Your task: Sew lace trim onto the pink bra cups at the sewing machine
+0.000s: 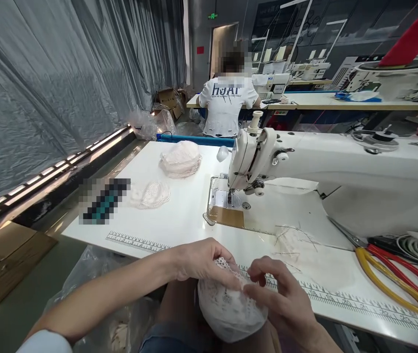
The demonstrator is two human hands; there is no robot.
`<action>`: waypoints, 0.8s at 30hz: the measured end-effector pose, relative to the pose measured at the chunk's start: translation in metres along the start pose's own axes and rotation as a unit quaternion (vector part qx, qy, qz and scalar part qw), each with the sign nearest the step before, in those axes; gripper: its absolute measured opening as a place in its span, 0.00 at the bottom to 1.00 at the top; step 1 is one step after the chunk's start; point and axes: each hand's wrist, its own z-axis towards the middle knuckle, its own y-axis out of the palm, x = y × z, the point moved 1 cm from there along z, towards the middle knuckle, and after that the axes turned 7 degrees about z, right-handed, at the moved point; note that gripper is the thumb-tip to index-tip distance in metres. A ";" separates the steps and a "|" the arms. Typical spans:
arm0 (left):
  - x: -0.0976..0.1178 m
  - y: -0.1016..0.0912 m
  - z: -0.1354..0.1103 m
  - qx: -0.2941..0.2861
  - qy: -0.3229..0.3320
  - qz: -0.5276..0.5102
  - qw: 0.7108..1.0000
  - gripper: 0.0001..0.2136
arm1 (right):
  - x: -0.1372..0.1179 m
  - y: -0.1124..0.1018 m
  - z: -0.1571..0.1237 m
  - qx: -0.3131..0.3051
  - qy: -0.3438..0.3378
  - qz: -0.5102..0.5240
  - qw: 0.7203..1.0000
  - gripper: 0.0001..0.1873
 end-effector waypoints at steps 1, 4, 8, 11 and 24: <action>0.000 -0.002 0.002 0.005 -0.008 0.001 1.000 0.16 | 0.001 0.001 0.002 0.003 -0.004 -0.009 1.000 0.16; 0.003 -0.009 0.008 0.017 -0.012 0.006 1.000 0.18 | 0.007 0.001 0.012 -0.012 0.003 -0.039 0.999 0.10; 0.010 -0.026 0.019 0.037 -0.008 0.022 0.999 0.18 | 0.017 -0.002 0.029 -0.027 -0.030 -0.075 0.996 0.11; 0.023 -0.051 0.032 0.046 0.029 0.125 0.991 0.15 | 0.029 -0.005 0.042 -0.040 -0.056 -0.147 0.987 0.12; 0.018 -0.069 0.081 0.244 0.232 0.643 0.688 0.07 | 0.087 0.008 0.056 -0.083 0.015 -0.218 0.972 0.16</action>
